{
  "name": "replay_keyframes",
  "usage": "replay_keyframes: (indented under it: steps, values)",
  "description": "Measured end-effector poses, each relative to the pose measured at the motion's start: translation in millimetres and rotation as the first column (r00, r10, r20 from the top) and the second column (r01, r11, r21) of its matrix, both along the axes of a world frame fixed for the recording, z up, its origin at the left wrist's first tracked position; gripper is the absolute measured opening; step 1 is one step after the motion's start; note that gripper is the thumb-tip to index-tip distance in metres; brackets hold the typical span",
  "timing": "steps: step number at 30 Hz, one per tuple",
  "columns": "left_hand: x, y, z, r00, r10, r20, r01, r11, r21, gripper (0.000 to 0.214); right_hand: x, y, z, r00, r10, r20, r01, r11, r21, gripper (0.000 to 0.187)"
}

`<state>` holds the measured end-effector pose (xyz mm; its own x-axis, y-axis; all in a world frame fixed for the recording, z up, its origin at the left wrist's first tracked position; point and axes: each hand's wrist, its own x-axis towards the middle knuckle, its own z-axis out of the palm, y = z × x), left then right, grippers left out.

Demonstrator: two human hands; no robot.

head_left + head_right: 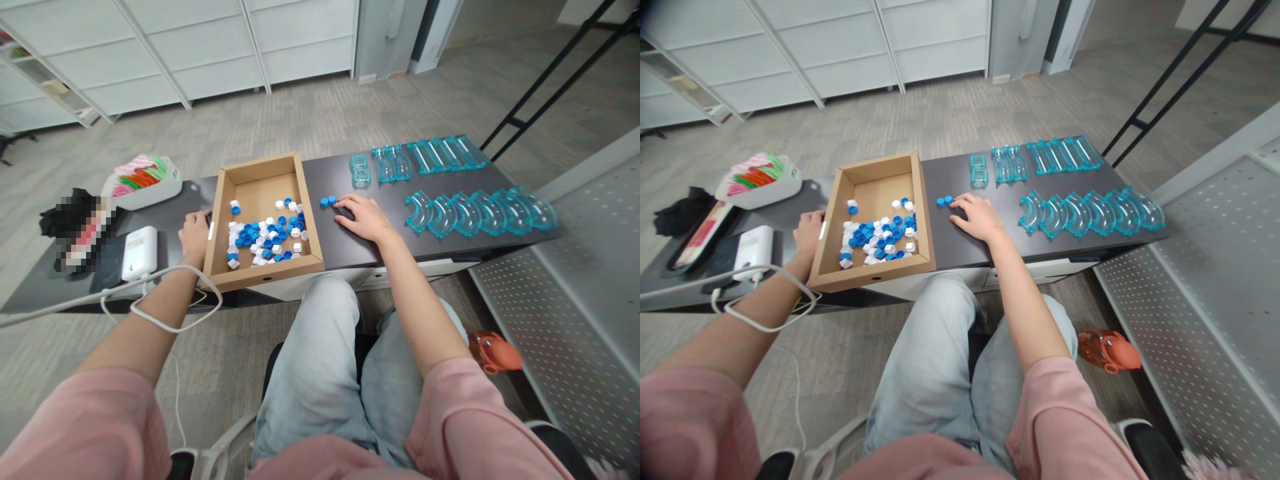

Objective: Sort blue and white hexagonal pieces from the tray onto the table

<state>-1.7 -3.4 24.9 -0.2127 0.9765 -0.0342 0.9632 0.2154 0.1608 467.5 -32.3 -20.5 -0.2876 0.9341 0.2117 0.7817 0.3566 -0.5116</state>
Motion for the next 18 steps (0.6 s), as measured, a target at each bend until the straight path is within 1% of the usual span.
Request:
replay_keyframes:
  steps: [6,9,12,15,17,18]
  values:
    - [1,1,2.4,1.0,0.004,0.011,-0.004,1.0,-0.005,0.061,4,1,1.0,0.999,0.005,-0.042,-0.005,1.0,-0.009,0.044]
    - [1,2,1.0,1.0,0.016,0.024,-0.016,1.0,0.005,0.062,11,2,0.8,0.992,-0.005,-0.13,0.001,1.0,-0.025,0.046]
    - [2,1,-1.0,0.999,0.026,0.041,-0.026,1.0,0.012,0.063,23,2,3.6,0.97,-0.04,-0.24,0.028,0.998,-0.054,0.045]
    - [4,-1,-1.9,0.998,0.02,0.065,-0.022,1.0,0.021,0.065,28,-4,15.8,0.947,-0.097,-0.306,0.096,0.995,-0.019,0.044]
    - [4,-2,-2.2,0.996,0.014,0.083,-0.016,1.0,0.025,0.067,18,-12,30.6,0.939,-0.122,-0.321,0.139,0.99,0.03,0.044]
    - [4,-2,-2.4,0.996,0.012,0.092,-0.014,1.0,0.026,0.068,9,-18,39.4,0.942,-0.117,-0.315,0.14,0.989,0.05,0.043]
